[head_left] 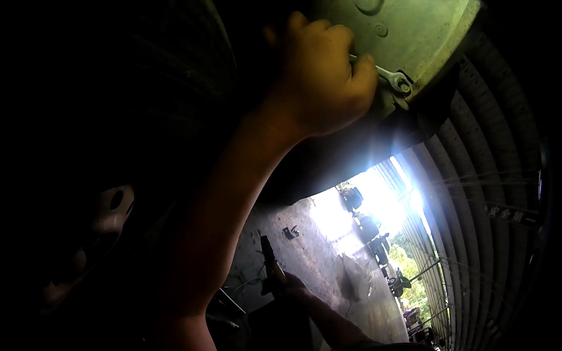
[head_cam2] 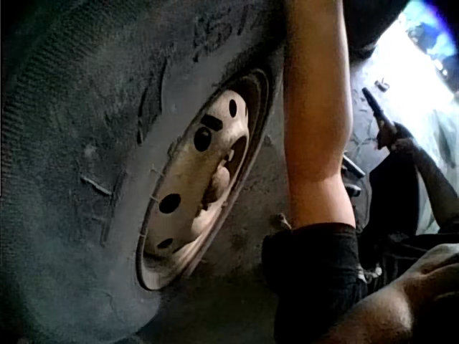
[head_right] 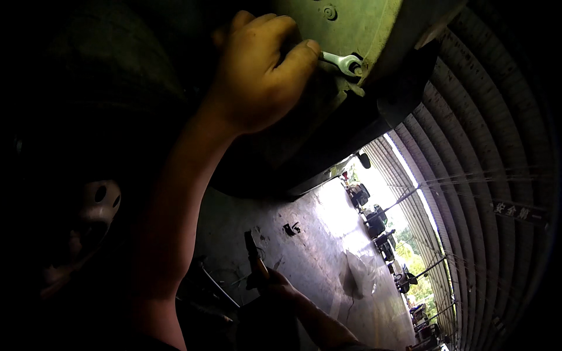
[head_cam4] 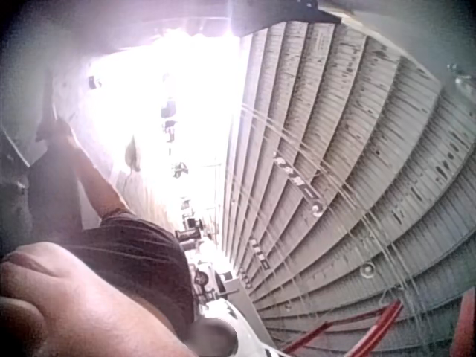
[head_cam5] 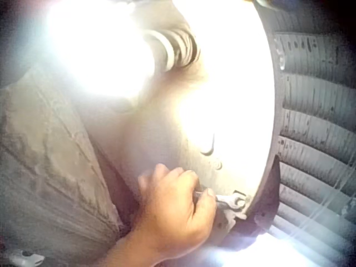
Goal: The person works on a car's front bumper area, using a wrench to loosen bolts, pliers to remove fasteners, and a flashlight to illuminate the wheel well. They repeatedly adjust and reattach the bumper cover while using various hand tools.
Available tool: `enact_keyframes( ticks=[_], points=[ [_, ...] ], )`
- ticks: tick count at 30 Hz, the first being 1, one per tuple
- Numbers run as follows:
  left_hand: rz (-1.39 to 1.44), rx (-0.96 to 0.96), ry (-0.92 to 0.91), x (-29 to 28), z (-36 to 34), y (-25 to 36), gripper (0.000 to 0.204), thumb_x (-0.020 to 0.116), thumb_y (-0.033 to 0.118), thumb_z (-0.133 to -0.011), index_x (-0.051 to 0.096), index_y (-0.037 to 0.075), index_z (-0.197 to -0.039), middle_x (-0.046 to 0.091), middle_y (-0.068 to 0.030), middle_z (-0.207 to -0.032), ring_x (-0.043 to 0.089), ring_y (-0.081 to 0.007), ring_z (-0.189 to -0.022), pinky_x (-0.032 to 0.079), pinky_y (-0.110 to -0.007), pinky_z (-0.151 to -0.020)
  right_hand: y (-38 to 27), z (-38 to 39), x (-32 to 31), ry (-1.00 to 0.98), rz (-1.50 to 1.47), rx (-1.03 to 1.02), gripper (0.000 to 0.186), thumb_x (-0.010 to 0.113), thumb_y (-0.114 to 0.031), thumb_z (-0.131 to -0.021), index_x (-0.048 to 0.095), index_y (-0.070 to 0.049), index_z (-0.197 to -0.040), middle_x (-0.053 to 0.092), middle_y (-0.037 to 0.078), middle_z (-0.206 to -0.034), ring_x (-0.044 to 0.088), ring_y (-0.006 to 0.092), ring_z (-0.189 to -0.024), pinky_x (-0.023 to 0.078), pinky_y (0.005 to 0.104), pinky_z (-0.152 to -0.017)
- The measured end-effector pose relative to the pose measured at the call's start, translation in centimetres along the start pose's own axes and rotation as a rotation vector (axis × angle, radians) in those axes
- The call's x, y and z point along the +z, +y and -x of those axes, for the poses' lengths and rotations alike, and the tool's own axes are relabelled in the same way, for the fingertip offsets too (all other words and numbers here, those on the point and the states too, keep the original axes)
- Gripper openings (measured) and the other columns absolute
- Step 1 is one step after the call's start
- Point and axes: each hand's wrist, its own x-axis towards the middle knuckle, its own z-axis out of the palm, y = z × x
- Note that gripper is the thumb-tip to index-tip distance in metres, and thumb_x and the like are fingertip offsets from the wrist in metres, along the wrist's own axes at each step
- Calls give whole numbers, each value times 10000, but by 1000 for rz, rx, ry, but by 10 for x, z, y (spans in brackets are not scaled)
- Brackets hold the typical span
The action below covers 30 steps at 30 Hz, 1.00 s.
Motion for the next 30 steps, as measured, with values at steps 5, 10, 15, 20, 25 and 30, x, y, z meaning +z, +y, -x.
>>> enact_keyframes(
  ticks=[5, 10, 15, 20, 25, 30],
  points=[
    [-4, -96, -130, -1, -3, 1, 341, 559, 316, -872, 591, 16, -713, 628, -167, -805, 558, -308, -854, 365, -488, -841, 0, -3, 4, -8, 95, 74, 685, 703, -115, -733, 419, 27, -1340, 599, 133, -1161, 576, 249, -1100, 423, 387, -987],
    [91, -186, -191, -4, -1, 8, 353, 550, 315, -895, 584, 10, -722, 640, -165, -738, 613, -300, -761, 429, -467, -721, -2, -6, 10, -17, 103, 45, 626, 686, -113, -730, 458, 25, -1296, 605, 119, -1149, 576, 229, -1096, 432, 366, -970],
    [236, -248, -171, -5, 8, 17, 318, 549, 249, -913, 559, 3, -712, 564, -129, -548, 549, -254, -480, 407, -370, -487, -10, -6, 20, 58, 130, 76, 666, 755, -235, -665, 504, 34, -1221, 601, 158, -1123, 582, 272, -1066, 430, 396, -951],
    [356, -319, -229, -3, 16, 17, 302, 528, 215, -937, 554, 0, -726, 523, -109, -536, 501, -174, -482, 373, -339, -473, -12, -8, 18, 3, 136, 88, 607, 690, -128, -743, 462, 28, -1284, 595, 124, -1154, 574, 234, -1092, 437, 370, -974],
    [365, -314, -209, -1, 18, 19, 299, 526, 214, -943, 550, 2, -734, 517, -104, -538, 493, -153, -483, 363, -334, -464, -8, -13, 12, 1, 155, 118, 610, 695, -125, -748, 457, 30, -1288, 589, 127, -1163, 574, 236, -1093, 433, 377, -986],
    [348, -427, -229, -1, 18, 30, 283, 543, 190, -932, 542, 12, -713, 521, -114, -539, 509, -155, -486, 362, -329, -459, -13, -11, 16, 66, 228, 118, 595, 733, -248, -687, 547, 35, -1176, 625, 159, -1105, 590, 252, -1047, 437, 355, -922]
  ],
)
